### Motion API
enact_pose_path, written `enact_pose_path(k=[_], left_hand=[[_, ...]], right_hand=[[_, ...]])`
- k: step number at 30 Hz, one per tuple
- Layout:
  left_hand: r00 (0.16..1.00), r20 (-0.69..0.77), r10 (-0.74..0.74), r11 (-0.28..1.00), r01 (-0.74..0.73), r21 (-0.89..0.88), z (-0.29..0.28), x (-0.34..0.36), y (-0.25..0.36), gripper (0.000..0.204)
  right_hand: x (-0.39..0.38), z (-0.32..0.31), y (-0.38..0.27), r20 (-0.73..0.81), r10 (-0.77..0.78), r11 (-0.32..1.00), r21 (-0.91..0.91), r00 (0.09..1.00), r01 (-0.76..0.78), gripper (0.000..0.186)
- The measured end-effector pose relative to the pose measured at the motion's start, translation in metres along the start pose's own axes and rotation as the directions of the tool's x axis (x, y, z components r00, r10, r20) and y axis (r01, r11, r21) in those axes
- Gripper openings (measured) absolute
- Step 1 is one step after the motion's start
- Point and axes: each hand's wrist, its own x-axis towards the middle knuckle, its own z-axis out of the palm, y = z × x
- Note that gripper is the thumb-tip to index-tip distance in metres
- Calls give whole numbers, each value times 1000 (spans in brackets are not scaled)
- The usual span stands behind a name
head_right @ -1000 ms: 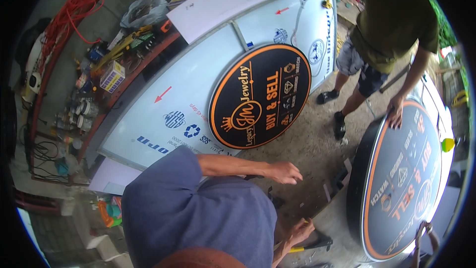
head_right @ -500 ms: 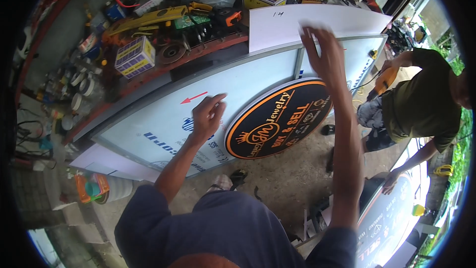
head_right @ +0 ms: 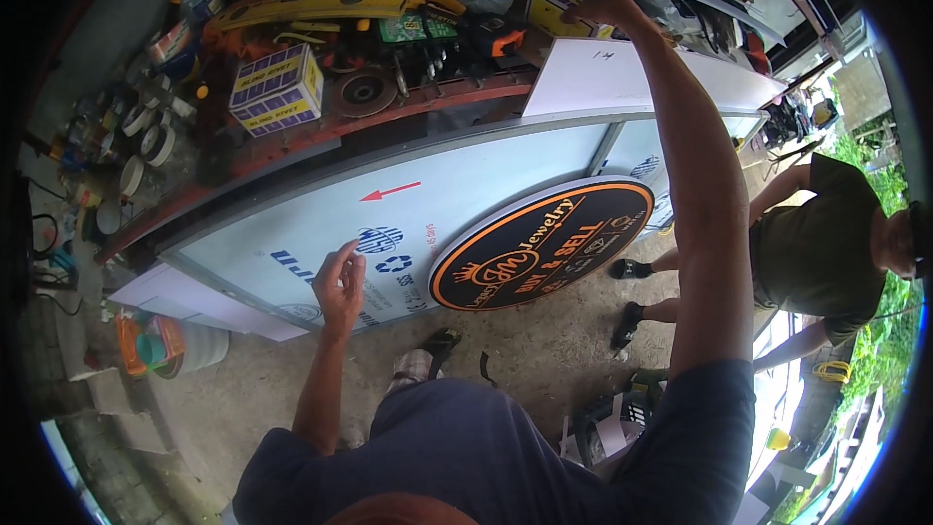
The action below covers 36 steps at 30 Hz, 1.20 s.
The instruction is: Riveting aluminum frames and faces onto circular signs using a rivet gun in a production area.
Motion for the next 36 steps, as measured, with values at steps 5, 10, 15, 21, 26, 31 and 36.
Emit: enact_pose_path(k=[5, 10, 15, 21, 26, 31, 36], left_hand=[[998, 61, -6, 992, 13, -122, 26, -7, 25, 25], [979, 156, 133, 930, -69, -361, 69, 12, 85, 32], [790, 602, 120, 154, 584, -797, 124, 60, 141, 74], [478, 577, 663, -530, 843, -89, 169, 87, 194, 116], [286, 676, 680, -560, 797, 226, 200, -6, 172, 100], [58, 814, 577, -418, 878, 234, 203, -94, 157, 91], [-210, 804, 557, -231, 890, 393, 199, -162, 159, 82]], right_hand=[[2, -29, 7, -97, 0, 996, 93, 995, 9, 78], [-43, -83, 3, -216, 89, 916, 401, 972, 5, 81], [-178, -148, -58, -457, -31, 863, 437, 889, 255, 72], [-367, -104, -120, -365, 6, 873, 456, 931, 173, 76], [-481, -59, -159, -217, 282, 897, 406, 935, -177, 83], [-573, -31, -194, -36, 558, 812, 229, 829, -537, 87], [-654, -13, -230, 67, 740, 626, 294, 669, -722, 85]])
